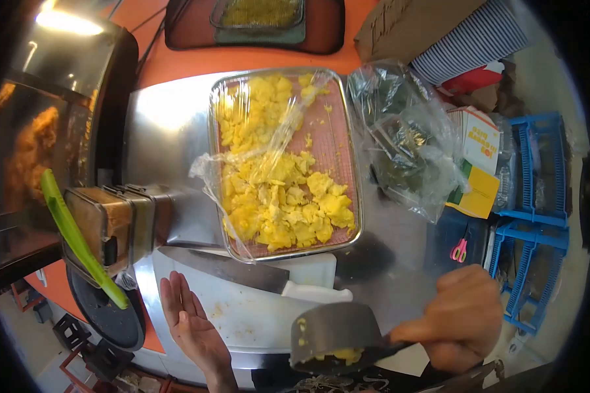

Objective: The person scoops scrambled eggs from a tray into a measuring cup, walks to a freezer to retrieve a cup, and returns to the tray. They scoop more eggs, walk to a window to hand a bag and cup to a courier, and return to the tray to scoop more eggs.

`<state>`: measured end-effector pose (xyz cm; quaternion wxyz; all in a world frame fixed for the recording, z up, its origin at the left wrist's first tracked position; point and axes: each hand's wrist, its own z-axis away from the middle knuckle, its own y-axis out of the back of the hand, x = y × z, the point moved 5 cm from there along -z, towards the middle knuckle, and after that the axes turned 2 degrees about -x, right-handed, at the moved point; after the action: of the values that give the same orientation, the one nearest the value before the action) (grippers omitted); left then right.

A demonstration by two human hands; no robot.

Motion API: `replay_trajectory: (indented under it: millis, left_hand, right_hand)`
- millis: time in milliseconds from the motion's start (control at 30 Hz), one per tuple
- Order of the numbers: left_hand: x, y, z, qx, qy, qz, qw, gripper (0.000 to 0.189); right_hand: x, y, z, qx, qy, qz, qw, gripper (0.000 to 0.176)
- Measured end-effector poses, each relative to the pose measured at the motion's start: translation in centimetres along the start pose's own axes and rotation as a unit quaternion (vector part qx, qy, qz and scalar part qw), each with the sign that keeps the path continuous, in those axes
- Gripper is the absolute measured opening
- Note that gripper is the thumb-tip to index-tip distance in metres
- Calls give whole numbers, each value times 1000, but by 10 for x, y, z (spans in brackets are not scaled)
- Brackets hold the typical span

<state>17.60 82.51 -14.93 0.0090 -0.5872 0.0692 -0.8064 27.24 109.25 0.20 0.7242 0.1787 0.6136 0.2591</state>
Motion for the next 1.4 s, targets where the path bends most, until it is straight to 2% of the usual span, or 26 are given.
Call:
replay_trajectory:
  millis: [100,200,333,400,533,600,633,700,767,800,867,900,967,1100,1167,1400]
  left_hand:
    - [-4,-6,-3,-5,2,-2,1000,63]
    - [-7,-16,-4,-27,5,6,1000,62]
    - [-10,-20,-5,-36,18,9,999,62]
    - [-10,-20,-5,-41,17,6,999,62]
    - [-10,-17,-6,-33,19,7,999,62]
    - [-10,-16,-7,-29,20,6,999,63]
    - [-10,-15,-7,-29,25,9,999,63]
    - [-10,-14,-6,-27,27,14,999,63]
    - [-15,-13,-6,-35,43,19,998,62]
    - [-15,-12,-6,-34,39,21,998,62]
    - [-17,-15,-5,-56,56,22,997,60]
    - [-18,-16,-4,-63,63,33,995,59]
    - [-23,-17,-4,-78,66,9,995,59]
    - [-26,-31,-2,-107,76,-30,991,59]
    - [-27,-34,-4,-142,67,-56,986,54]
    - [-24,-52,-11,-189,62,-68,978,55]
  right_hand:
    - [2,-4,-1,72,54,9,996,21]
    - [3,-7,-3,100,35,33,994,20]
    - [-2,-5,-7,60,30,-15,998,18]
    - [-2,-5,-8,146,19,-29,989,14]
    - [1,-2,-5,78,29,-35,996,22]
    - [7,-5,-2,68,-14,46,997,33]
    - [12,-7,-5,68,-13,47,997,33]
    - [43,-9,-21,111,-89,48,989,30]
    - [77,-18,-37,202,-122,113,965,30]
    - [94,-26,-40,203,-118,115,965,30]
    - [119,-37,-45,215,-124,229,941,31]
    - [121,-40,-46,215,-119,229,942,31]
    - [122,-40,-43,274,-157,274,908,34]
    - [105,-48,-48,263,-118,204,935,36]
    - [100,-63,-57,218,-103,187,953,35]
    - [103,-93,-69,217,-104,248,939,36]
